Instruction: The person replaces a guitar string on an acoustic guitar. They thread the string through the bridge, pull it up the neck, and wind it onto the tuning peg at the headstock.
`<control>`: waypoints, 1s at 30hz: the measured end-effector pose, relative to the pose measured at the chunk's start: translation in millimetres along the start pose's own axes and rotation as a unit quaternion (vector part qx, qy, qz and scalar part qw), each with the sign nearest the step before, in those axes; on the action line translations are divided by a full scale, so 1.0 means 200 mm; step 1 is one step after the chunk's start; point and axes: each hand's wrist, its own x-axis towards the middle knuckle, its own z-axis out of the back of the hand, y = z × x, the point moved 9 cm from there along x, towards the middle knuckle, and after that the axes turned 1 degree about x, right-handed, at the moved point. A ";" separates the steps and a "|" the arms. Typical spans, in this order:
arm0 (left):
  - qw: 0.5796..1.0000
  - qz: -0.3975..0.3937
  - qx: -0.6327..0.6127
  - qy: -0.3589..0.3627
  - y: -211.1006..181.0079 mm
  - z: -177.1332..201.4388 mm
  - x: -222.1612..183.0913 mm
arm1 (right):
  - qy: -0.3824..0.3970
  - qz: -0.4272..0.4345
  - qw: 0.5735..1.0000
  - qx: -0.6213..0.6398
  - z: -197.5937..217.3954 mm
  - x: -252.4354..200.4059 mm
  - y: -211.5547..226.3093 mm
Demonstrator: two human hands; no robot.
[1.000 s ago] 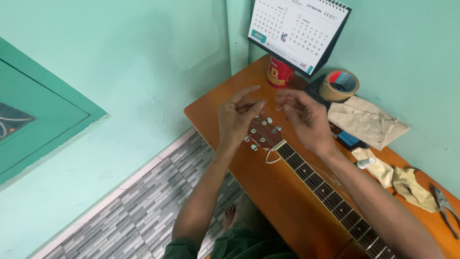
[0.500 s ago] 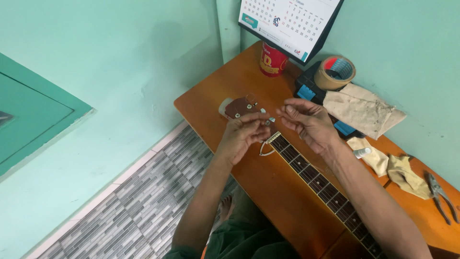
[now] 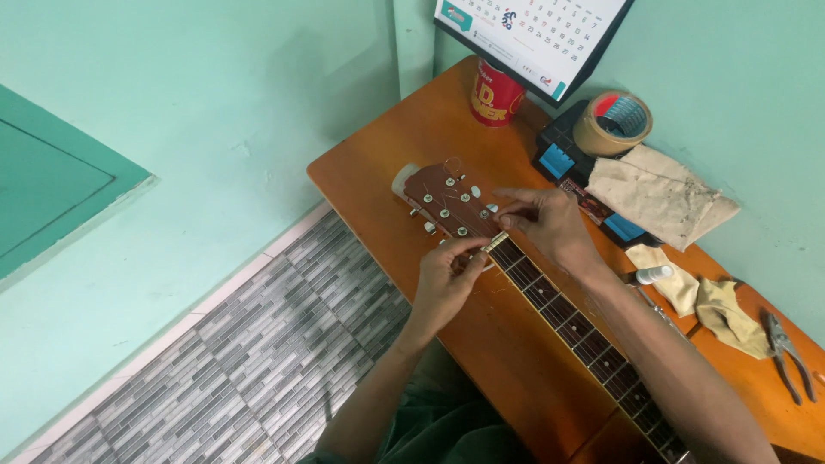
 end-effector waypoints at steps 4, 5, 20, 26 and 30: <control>1.000 -0.022 0.016 -0.015 -0.02 0.00 0.00 | -0.009 0.001 1.000 -0.028 -0.03 0.00 -0.02; 0.999 -0.034 0.031 -0.024 -0.04 0.01 0.01 | -0.015 -0.007 1.000 -0.025 -0.03 0.00 -0.03; 0.955 -0.120 0.243 -0.118 -0.17 0.05 0.10 | -0.058 -0.101 0.949 0.291 -0.10 -0.03 -0.08; 0.954 -0.164 0.217 -0.122 -0.10 0.04 0.12 | -0.058 -0.132 0.930 0.339 -0.13 -0.04 -0.10; 0.952 -0.174 0.225 -0.116 -0.13 0.01 0.13 | -0.052 -0.139 0.924 0.352 -0.12 -0.04 -0.12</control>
